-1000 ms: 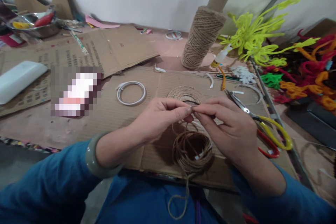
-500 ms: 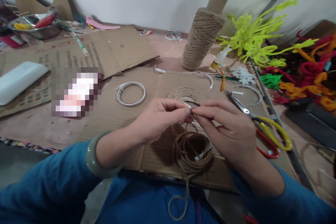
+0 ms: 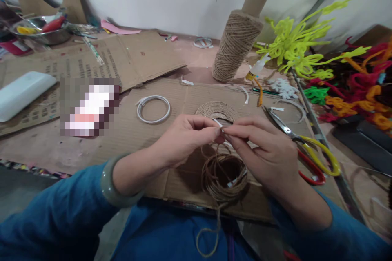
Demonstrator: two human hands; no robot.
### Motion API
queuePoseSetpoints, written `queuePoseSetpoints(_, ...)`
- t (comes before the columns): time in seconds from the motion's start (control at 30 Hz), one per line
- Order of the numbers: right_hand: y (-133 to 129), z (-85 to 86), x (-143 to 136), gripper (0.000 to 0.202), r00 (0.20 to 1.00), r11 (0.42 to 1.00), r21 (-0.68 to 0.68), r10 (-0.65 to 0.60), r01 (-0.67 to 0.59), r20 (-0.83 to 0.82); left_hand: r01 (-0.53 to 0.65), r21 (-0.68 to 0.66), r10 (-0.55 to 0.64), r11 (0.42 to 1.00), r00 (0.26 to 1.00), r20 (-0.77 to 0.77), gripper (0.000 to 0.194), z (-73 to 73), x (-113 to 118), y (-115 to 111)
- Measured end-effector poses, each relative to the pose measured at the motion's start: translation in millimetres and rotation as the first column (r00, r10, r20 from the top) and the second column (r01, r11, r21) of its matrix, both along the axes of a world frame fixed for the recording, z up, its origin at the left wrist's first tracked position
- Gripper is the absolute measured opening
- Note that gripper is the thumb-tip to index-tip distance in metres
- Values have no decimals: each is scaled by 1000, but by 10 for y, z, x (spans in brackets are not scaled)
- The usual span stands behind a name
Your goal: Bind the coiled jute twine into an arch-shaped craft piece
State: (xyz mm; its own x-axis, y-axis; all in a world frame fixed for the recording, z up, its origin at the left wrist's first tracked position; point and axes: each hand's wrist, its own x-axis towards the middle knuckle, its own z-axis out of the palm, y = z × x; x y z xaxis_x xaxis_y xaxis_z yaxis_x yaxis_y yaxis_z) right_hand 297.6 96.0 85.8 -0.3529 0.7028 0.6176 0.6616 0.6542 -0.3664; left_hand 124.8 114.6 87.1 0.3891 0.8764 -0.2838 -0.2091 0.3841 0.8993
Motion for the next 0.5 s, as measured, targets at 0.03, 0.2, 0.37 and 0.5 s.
queuePoseSetpoints(0.03,0,0,0,14,1000,1000,-1,-1,1,2,3,0,-3,1000,1000,5,7,-2,-1,0)
queuePoseSetpoints(0.2,-1,-7,11,14,1000,1000,5,-2,2,-1,5,-21,-4,1000,1000,27,11,-12,-2,2)
queuePoseSetpoints(0.37,3,-14,19,12,1000,1000,8,-3,3,-6,24,-28,-21,999,997,75,10,-24,-3,-1)
queuePoseSetpoints(0.5,1,-4,15,12,1000,1000,17,20,-20,-2,17,-24,-16,1000,998,54,9,-19,-4,0)
